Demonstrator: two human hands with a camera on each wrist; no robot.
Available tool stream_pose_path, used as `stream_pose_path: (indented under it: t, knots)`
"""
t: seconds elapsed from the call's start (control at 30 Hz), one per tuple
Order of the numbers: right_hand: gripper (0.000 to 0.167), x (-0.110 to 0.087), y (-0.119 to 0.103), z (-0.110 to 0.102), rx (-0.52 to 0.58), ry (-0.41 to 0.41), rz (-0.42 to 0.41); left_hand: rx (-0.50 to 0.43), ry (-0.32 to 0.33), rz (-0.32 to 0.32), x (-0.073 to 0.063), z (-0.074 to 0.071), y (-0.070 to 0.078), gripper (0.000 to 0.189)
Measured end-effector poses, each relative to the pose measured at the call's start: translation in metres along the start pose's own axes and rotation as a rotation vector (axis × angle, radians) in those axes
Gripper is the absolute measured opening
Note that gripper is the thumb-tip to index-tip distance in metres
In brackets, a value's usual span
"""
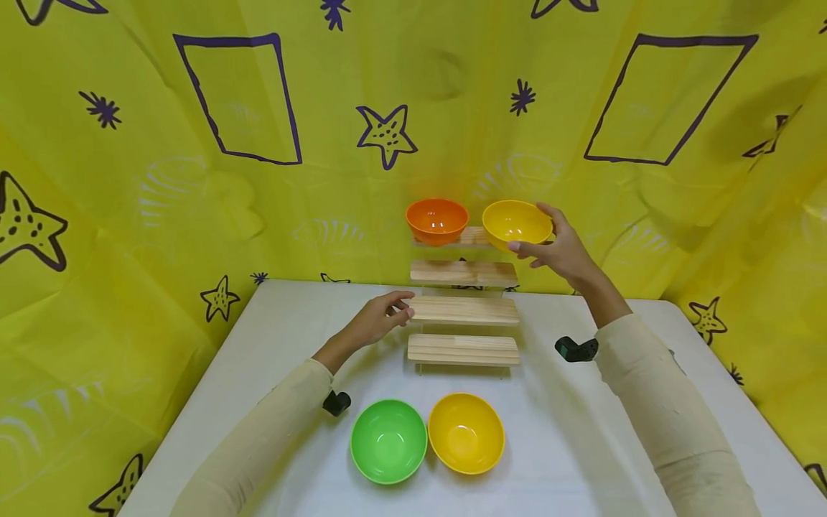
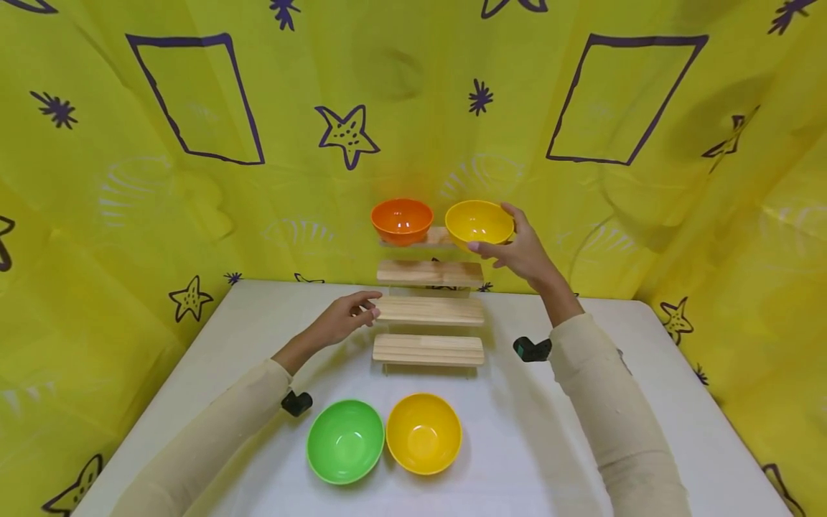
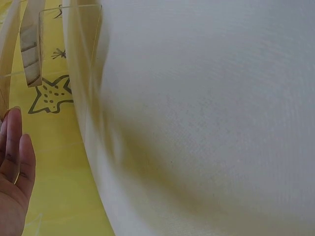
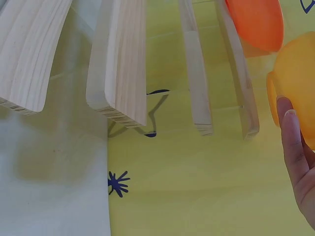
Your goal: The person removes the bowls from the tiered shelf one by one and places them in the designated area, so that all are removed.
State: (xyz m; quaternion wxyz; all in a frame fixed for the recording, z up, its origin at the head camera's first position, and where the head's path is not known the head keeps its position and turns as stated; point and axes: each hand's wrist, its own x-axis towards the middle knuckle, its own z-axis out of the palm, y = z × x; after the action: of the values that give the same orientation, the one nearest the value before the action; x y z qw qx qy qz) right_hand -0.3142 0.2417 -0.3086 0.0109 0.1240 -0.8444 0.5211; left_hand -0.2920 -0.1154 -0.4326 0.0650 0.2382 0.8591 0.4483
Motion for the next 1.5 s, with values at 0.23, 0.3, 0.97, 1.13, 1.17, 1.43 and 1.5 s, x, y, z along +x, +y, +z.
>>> stream_pose_path:
  t: [0.23,0.3,0.97,1.13,1.17,1.43,1.5]
  knots:
    - [0.099,-0.008,0.001,-0.003,0.006,-0.015,-0.025,0.006,0.000,0.009,-0.002,0.000,0.000,0.048]
    - [0.099,-0.011,0.002,-0.004,0.006,-0.012,-0.024,0.005,0.001,0.010,-0.003,0.000,0.000,0.048]
    - [0.095,-0.039,0.016,-0.002,0.053,-0.026,-0.055,0.000,0.008,0.038,-0.002,0.000,-0.001,0.047]
    - [0.093,-0.048,0.020,0.001,0.065,-0.032,-0.076,0.002,0.006,0.041,-0.002,0.000,0.000,0.048]
    - [0.092,-0.049,0.022,0.002,0.064,-0.033,-0.081,0.002,0.006,0.042,-0.001,0.000,0.000,0.048]
    - [0.093,-0.061,0.028,0.002,0.071,-0.039,-0.089,-0.002,0.010,0.039,0.000,0.000,-0.003,0.048]
    - [0.093,-0.064,0.029,0.003,0.071,-0.042,-0.087,-0.003,0.011,0.035,0.000,0.001,-0.004,0.048]
